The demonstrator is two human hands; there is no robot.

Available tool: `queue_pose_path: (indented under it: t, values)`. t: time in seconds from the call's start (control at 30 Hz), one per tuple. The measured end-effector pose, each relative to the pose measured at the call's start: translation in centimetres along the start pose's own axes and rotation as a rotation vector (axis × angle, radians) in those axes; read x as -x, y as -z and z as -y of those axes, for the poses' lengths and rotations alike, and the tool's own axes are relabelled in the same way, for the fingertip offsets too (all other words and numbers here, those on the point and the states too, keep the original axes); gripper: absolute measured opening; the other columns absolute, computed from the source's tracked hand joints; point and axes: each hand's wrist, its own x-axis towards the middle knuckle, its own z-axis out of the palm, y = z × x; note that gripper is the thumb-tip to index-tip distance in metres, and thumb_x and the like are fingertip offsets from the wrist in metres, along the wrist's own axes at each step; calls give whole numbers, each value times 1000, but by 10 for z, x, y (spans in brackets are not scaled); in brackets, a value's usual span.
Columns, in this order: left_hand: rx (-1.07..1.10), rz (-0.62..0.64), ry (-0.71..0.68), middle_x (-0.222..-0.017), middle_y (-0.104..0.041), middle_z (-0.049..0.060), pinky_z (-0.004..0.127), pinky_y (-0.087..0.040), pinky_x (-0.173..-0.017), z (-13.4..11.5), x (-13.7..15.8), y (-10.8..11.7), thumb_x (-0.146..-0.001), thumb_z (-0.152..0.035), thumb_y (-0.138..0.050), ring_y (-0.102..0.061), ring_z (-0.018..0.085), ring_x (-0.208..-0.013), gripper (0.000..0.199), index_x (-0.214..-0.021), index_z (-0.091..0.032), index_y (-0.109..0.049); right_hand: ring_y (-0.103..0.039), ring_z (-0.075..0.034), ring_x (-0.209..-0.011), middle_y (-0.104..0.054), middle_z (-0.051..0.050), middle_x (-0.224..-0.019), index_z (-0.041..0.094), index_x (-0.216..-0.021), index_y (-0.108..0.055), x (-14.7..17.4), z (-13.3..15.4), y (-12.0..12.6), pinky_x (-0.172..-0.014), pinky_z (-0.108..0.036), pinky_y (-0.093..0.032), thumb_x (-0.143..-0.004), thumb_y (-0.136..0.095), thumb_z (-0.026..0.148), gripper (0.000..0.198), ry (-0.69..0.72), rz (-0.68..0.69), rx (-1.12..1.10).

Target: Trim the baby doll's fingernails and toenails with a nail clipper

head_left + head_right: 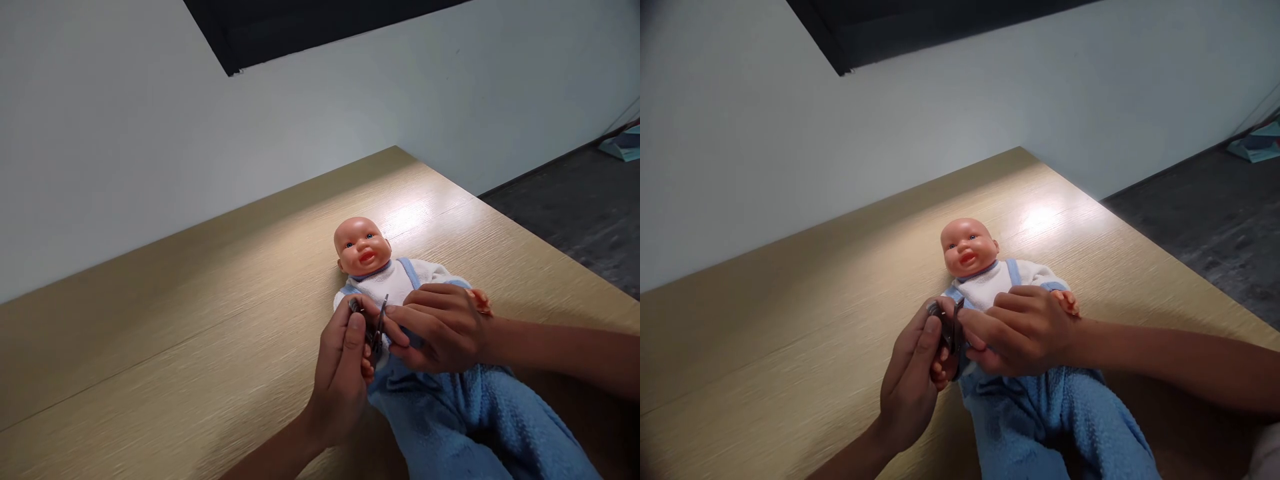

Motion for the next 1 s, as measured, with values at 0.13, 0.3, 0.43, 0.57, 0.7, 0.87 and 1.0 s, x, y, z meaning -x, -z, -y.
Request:
queue_pose_path:
  t: [0.13, 0.3, 0.43, 0.57, 0.7, 0.87, 1.0]
  values:
    - [88, -54, 169, -50, -35, -7, 10, -23, -34, -3, -5, 3, -79, -70, -66, -27, 3, -39, 55, -94, -19, -53, -55, -10, -51, -68, -1, -70, 3, -118, -58, -4, 3, 0, -51, -26, -45, -89, -60, 24, 36, -18, -2, 26]
    - [54, -50, 185, -46, -36, -7, 9, -26, -33, -5, -6, 2, -73, -73, -70, -28, 2, -37, 60, -80, -18, -45, -57, -9, -56, -70, 1, -74, 8, -122, -58, -1, 4, 0, -54, -26, -47, -83, -66, 22, 42, -24, 5, 43]
    - [9, -38, 189, -45, -36, -9, 10, -27, -32, -5, -7, 2, -69, -78, -69, -27, 3, -36, 66, -81, -19, -42, -60, -10, -62, -68, 3, -74, 14, -122, -58, 5, 0, 0, -58, -26, -47, -84, -65, 26, 40, 25, 44, 31]
    - [-26, -21, 137, -44, -35, -10, 10, -29, -33, -6, -7, 2, -75, -75, -66, -26, 2, -34, 61, -86, -18, -47, -61, -10, -65, -66, 3, -73, 16, -121, -59, 7, -2, 0, -60, -26, -48, -86, -65, 27, 37, 49, 68, 22]
    - [-29, -3, 96, -44, -36, -10, 10, -29, -33, -7, -7, 1, -78, -73, -64, -26, 3, -34, 57, -85, -18, -47, -61, -11, -68, -65, 3, -74, 17, -123, -58, 8, -2, 0, -61, -26, -47, -87, -63, 29, 38, 51, 77, 17]
    - [-39, 6, 89, -45, -35, -10, 10, -29, -33, -4, -7, 1, -81, -72, -61, -27, 3, -35, 56, -86, -19, -45, -61, -11, -68, -64, 3, -74, 14, -125, -57, 9, -2, 0, -61, -26, -47, -86, -66, 27, 42, 53, 79, -1]
    - [-47, 23, 79, -47, -33, -10, 9, -28, -35, -2, -6, 3, -85, -70, -57, -26, 2, -37, 53, -91, -19, -44, -61, -11, -65, -66, 3, -72, 14, -122, -58, 6, -1, 0, -60, -25, -49, -85, -65, 23, 39, 34, 58, 9]
